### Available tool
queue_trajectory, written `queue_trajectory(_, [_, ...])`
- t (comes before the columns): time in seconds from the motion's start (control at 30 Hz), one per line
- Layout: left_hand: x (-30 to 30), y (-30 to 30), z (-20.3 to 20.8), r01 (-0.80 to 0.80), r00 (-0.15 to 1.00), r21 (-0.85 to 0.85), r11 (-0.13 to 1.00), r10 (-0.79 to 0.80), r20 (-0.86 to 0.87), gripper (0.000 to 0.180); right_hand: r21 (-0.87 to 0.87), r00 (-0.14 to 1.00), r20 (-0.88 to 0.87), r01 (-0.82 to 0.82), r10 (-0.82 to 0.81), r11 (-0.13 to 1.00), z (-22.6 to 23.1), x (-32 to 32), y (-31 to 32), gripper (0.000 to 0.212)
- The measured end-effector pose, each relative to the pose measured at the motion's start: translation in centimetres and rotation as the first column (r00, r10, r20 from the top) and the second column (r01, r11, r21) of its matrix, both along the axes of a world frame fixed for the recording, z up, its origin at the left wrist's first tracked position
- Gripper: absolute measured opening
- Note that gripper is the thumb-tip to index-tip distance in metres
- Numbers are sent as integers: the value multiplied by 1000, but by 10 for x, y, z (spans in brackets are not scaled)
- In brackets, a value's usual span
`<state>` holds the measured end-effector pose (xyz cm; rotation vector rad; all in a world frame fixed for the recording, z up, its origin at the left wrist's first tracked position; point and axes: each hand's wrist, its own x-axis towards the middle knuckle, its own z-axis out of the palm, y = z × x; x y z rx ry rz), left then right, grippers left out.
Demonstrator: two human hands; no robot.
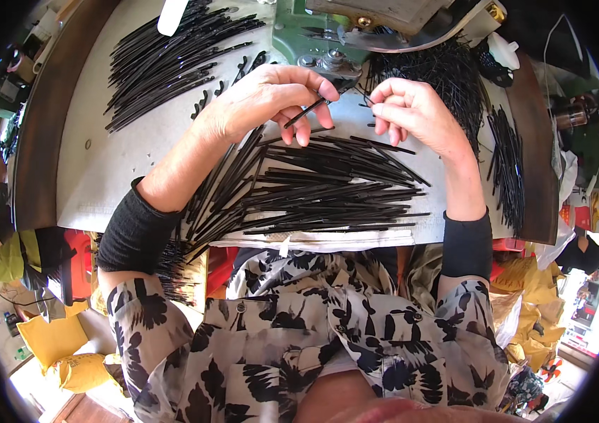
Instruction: The person aligns umbrella ribs and metal pins by hand, fastens them together using a riveting machine, and stacks the assembled ribs on the table.
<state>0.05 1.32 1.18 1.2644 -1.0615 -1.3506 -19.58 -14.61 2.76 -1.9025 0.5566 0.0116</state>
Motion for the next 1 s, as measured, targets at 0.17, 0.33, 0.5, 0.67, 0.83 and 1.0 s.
queue_trajectory(0.17, [-1, 2, -2, -9, 995, -38, 999, 13, 101, 24, 63, 999, 19, 33, -34, 997, -6, 3, 8, 20])
queue_trajectory(0.33, [-1, 0, -3, -55, 997, -3, 998, 55, 54, 22, 101, 996, 90, 3, -13, 995, -7, 3, 7, 19])
queue_trajectory(0.5, [4, -3, -19, -88, 989, -84, 993, 97, 115, 24, 72, 997, 81, -18, 12, 997, -5, 4, 6, 19])
queue_trajectory(0.67, [3, -5, -20, -157, 976, -111, 981, 171, 133, 21, 74, 994, 108, -16, 7, 997, -4, 3, 6, 20])
queue_trajectory(0.83, [10, -5, -20, -241, 968, -135, 961, 248, 39, 19, 56, 991, 127, 37, -44, 998, 1, -1, 4, 24])
queue_trajectory(1.0, [13, -6, -22, -273, 962, -147, 951, 272, -31, 19, 13, 988, 137, 65, -66, 998, 5, -4, 4, 24])
